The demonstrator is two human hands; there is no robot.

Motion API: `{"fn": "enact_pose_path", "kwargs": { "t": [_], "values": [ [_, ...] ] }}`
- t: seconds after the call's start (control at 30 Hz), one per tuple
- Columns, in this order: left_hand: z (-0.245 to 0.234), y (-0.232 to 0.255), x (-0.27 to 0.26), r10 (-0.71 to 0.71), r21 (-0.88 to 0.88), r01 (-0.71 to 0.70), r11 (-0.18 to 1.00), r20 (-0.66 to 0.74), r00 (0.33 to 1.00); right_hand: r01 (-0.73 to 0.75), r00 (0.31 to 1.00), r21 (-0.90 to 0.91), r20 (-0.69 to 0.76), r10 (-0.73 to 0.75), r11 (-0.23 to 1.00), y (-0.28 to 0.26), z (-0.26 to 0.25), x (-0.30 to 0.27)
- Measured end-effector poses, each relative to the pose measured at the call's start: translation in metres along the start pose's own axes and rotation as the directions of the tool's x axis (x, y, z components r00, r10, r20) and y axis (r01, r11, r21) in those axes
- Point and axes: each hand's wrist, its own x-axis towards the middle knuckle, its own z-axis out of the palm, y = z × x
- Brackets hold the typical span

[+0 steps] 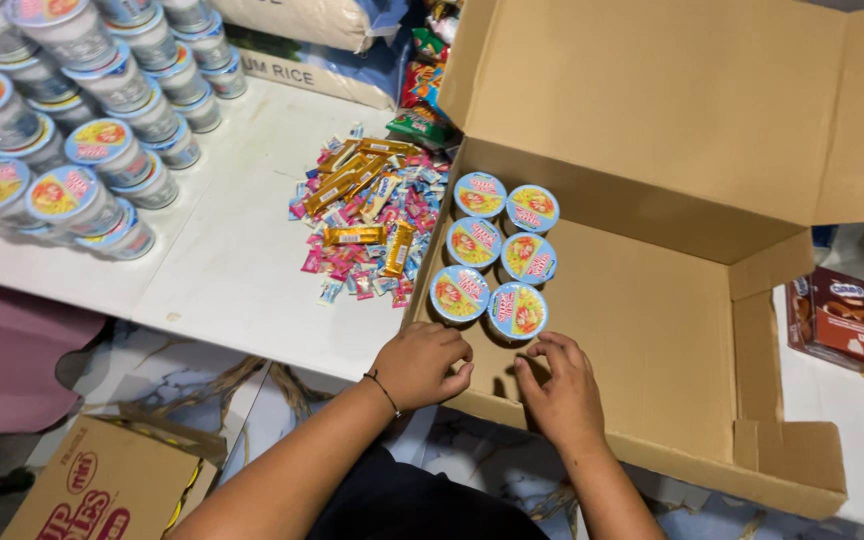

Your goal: The person packs yellow and blue instant noodle cups into cardboard boxes. They arrange the cups in rows inside the boxes, close the flaps of a filled box, and then open a new empty box to continue packing.

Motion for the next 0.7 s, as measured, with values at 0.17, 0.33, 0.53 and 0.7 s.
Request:
{"fn": "enact_pose_path", "kwargs": {
  "t": [0.17, 0.33, 0.53, 0.7],
  "values": [
    [0.002, 0.001, -0.001, 0.015, 0.021, -0.014, 1.000, -0.044, 0.999, 0.003, 1.000, -0.024, 0.015, -0.003, 1.000, -0.002, -0.001, 0.004],
    [0.004, -0.002, -0.003, 0.063, -0.035, -0.066, 0.997, -0.080, 0.995, -0.152, 0.979, -0.019, 0.134, 0.153, 0.988, 0.017, 0.010, 0.004],
    [-0.011, -0.015, -0.013, 0.082, -0.442, -0.146, 0.885, -0.161, 0.984, -0.179, 0.977, 0.091, 0.131, 0.167, 0.980, 0.071, 0.029, 0.018],
    [-0.057, -0.074, -0.044, 0.005, -0.374, -0.115, 0.920, -0.283, 0.959, -0.261, 0.965, 0.390, 0.102, 0.240, 0.883, 0.064, 0.048, 0.053]
  ]
}}
